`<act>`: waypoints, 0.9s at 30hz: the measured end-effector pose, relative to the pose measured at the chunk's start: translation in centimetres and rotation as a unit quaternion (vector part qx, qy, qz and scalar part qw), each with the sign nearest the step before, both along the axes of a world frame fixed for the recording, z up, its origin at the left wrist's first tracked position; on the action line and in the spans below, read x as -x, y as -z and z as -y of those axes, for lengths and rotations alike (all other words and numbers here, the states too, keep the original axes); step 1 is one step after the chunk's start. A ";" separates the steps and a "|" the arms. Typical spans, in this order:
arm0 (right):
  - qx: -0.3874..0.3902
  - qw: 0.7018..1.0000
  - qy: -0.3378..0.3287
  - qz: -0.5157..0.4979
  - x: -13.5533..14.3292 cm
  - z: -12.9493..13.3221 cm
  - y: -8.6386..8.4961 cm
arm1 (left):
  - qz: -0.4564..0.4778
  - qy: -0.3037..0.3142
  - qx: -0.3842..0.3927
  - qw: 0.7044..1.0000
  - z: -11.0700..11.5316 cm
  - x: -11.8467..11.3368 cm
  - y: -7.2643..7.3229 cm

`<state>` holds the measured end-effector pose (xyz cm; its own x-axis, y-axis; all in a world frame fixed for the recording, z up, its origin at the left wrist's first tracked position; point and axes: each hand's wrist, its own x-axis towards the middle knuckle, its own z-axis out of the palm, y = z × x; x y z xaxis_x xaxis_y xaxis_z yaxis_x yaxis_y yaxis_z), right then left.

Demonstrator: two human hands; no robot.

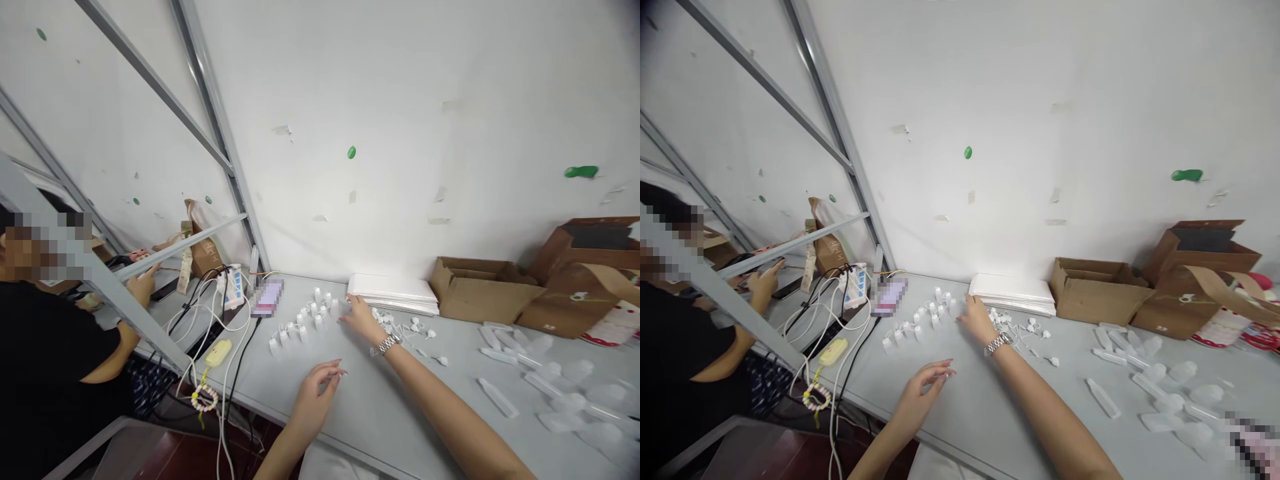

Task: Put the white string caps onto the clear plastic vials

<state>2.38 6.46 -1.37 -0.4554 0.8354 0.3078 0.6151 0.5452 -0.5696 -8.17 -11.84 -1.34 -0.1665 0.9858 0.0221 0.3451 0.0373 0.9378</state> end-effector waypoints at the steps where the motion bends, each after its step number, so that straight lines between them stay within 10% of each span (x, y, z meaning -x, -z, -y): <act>1: -0.006 1.000 0.003 -0.003 -1.0 0.4 -0.5 | -0.001 0.004 -0.001 1.000 -0.1 -0.1 0.1; 6: -0.075 0.997 0.006 0.029 -8.5 3.1 -2.6 | -0.030 0.020 0.005 0.999 -1.1 -0.7 0.6; 16: -0.104 0.913 0.290 0.269 -28.0 4.8 -1.0 | -0.132 0.093 -0.010 0.987 -4.7 -5.3 -0.1; 27: -0.126 0.894 0.221 0.370 -28.1 4.3 -0.1 | -0.234 0.053 0.017 0.971 -7.0 -6.4 0.1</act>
<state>30.51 2.15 -1.29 -0.2558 0.9303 0.2629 0.9592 0.2102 0.1893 -1.76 -4.88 -1.45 -0.0430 0.9983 0.0385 0.7365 0.0056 0.6764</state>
